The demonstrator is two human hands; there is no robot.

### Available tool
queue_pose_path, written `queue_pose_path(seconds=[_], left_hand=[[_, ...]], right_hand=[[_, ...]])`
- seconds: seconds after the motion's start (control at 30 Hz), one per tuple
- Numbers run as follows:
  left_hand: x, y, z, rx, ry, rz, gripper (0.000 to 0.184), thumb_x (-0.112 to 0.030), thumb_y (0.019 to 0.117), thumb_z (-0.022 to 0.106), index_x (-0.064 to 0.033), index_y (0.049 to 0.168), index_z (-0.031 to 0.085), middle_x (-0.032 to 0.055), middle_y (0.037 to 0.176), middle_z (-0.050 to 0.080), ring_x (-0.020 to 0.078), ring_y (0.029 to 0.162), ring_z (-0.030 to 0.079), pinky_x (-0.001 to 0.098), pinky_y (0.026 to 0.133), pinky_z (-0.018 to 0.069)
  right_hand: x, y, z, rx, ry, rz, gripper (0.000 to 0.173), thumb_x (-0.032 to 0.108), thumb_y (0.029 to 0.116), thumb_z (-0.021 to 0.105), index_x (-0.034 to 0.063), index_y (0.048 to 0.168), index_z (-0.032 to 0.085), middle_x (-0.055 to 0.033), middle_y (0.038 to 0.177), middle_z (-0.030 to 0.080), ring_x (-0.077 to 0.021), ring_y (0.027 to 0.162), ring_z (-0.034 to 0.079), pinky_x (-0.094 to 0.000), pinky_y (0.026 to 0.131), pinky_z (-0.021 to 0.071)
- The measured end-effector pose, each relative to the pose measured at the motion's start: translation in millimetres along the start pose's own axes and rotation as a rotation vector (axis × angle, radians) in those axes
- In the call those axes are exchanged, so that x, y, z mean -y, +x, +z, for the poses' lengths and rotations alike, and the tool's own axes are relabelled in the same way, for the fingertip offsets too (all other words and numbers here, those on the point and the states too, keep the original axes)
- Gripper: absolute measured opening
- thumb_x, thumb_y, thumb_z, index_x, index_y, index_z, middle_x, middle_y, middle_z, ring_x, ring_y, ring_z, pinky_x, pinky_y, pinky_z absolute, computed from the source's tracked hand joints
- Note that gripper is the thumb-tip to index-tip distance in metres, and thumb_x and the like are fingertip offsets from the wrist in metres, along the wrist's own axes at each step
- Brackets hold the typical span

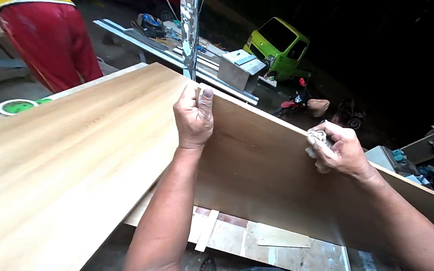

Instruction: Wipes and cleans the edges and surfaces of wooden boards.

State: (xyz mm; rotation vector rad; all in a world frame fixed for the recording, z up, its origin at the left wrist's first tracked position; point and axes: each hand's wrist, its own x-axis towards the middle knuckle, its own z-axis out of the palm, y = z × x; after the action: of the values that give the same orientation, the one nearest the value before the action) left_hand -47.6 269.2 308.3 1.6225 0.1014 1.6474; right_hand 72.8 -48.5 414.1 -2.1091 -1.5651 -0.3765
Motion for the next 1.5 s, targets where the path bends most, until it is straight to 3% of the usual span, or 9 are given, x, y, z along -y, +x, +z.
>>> queue_pose_path(seconds=[0.37, 0.53, 0.7, 0.83, 1.03, 1.13, 1.2, 1.3, 1.5], left_hand=[[-1.0, -0.6, -0.3, -0.002, -0.020, -0.003, 0.025, -0.027, 0.1081, 0.051, -0.0083, 0.093, 0.059, -0.0067, 0.077, 0.058, -0.0023, 0.071, 0.058, 0.0183, 0.067, 0.0496], [-1.8, -1.1, 0.3, -0.010, -0.031, -0.004, 0.024, -0.026, 0.1079, 0.051, -0.0083, 0.094, 0.059, -0.0069, 0.077, 0.059, -0.0025, 0.071, 0.059, 0.0181, 0.067, 0.0498], [-3.2, -2.0, -1.0, -0.011, -0.016, 0.000, 0.025, -0.028, 0.1079, 0.051, -0.0080, 0.096, 0.060, -0.0066, 0.080, 0.060, -0.0028, 0.074, 0.060, 0.0178, 0.069, 0.0508], [-2.6, -1.7, -1.9, 0.004, -0.004, 0.002, 0.026, -0.027, 0.1085, 0.050, -0.0077, 0.095, 0.060, -0.0061, 0.079, 0.060, -0.0025, 0.074, 0.060, 0.0177, 0.068, 0.0502], [-4.1, -3.4, -4.1, -0.012, 0.021, -0.016, 0.030, -0.031, 0.1083, 0.050, -0.0061, 0.096, 0.061, -0.0059, 0.078, 0.060, -0.0033, 0.073, 0.060, 0.0178, 0.069, 0.0506], [-8.3, -4.6, -5.2, 0.004, 0.008, -0.020, 0.029, -0.031, 0.1085, 0.050, -0.0059, 0.098, 0.060, -0.0066, 0.080, 0.062, -0.0044, 0.074, 0.061, 0.0169, 0.071, 0.0516], [-10.1, -4.9, -6.5, 0.001, -0.002, -0.013, 0.028, -0.029, 0.1085, 0.050, -0.0056, 0.098, 0.060, -0.0066, 0.080, 0.062, -0.0047, 0.074, 0.060, 0.0165, 0.071, 0.0514], [-12.3, -6.0, -8.8, -0.012, -0.012, -0.008, 0.027, -0.029, 0.1082, 0.050, -0.0070, 0.096, 0.059, -0.0077, 0.079, 0.060, -0.0052, 0.074, 0.060, 0.0161, 0.069, 0.0505], [-15.3, -7.8, -11.9, -0.008, -0.059, -0.001, 0.025, -0.028, 0.1084, 0.050, -0.0065, 0.099, 0.060, -0.0075, 0.082, 0.062, -0.0047, 0.078, 0.061, 0.0166, 0.073, 0.0520]], right_hand=[[0.5, -1.5, -0.1, -0.026, -0.003, -0.024, 0.020, 0.016, 0.0897, 0.060, 0.0052, 0.104, 0.070, 0.0028, 0.075, 0.066, 0.0007, 0.059, 0.059, -0.0186, 0.053, 0.0524], [0.8, -1.2, 1.8, -0.021, -0.033, -0.023, 0.021, 0.023, 0.0960, 0.061, 0.0061, 0.104, 0.068, 0.0026, 0.075, 0.067, -0.0017, 0.061, 0.062, -0.0213, 0.055, 0.0555], [9.4, 6.0, 11.4, -0.052, -0.239, 0.072, 0.030, 0.043, 0.0975, 0.060, 0.0136, 0.090, 0.066, 0.0024, 0.064, 0.061, -0.0131, 0.054, 0.060, -0.0395, 0.049, 0.0507], [11.1, 15.3, 8.5, -0.107, -0.201, 0.112, 0.041, 0.038, 0.1059, 0.052, 0.0137, 0.075, 0.061, 0.0016, 0.055, 0.058, -0.0117, 0.046, 0.056, -0.0365, 0.042, 0.0458], [0.9, 6.1, -27.6, -0.367, 0.282, 0.446, 0.047, 0.042, 0.1118, 0.027, 0.0116, 0.104, 0.063, -0.0001, 0.075, 0.064, -0.0111, 0.061, 0.063, -0.0331, 0.056, 0.0575], [1.5, -5.8, -30.1, -0.047, 0.321, 0.245, 0.027, 0.021, 0.1015, 0.048, 0.0096, 0.126, 0.052, -0.0011, 0.101, 0.066, -0.0090, 0.082, 0.067, -0.0301, 0.070, 0.0600], [-1.3, -8.7, -27.6, 0.142, 0.136, 0.045, 0.032, 0.017, 0.0947, 0.061, 0.0054, 0.125, 0.058, -0.0040, 0.110, 0.062, -0.0084, 0.086, 0.064, -0.0270, 0.074, 0.0594], [-9.6, -12.0, -33.3, 0.277, 0.017, -0.056, 0.035, 0.022, 0.1019, 0.054, 0.0097, 0.134, 0.060, -0.0003, 0.104, 0.070, -0.0038, 0.081, 0.067, -0.0254, 0.074, 0.0607], [-7.8, -32.9, -46.6, 0.059, 0.145, -0.183, 0.024, 0.027, 0.1079, 0.047, 0.0073, 0.115, 0.058, -0.0053, 0.125, 0.068, -0.0119, 0.109, 0.068, -0.0317, 0.092, 0.0594]])
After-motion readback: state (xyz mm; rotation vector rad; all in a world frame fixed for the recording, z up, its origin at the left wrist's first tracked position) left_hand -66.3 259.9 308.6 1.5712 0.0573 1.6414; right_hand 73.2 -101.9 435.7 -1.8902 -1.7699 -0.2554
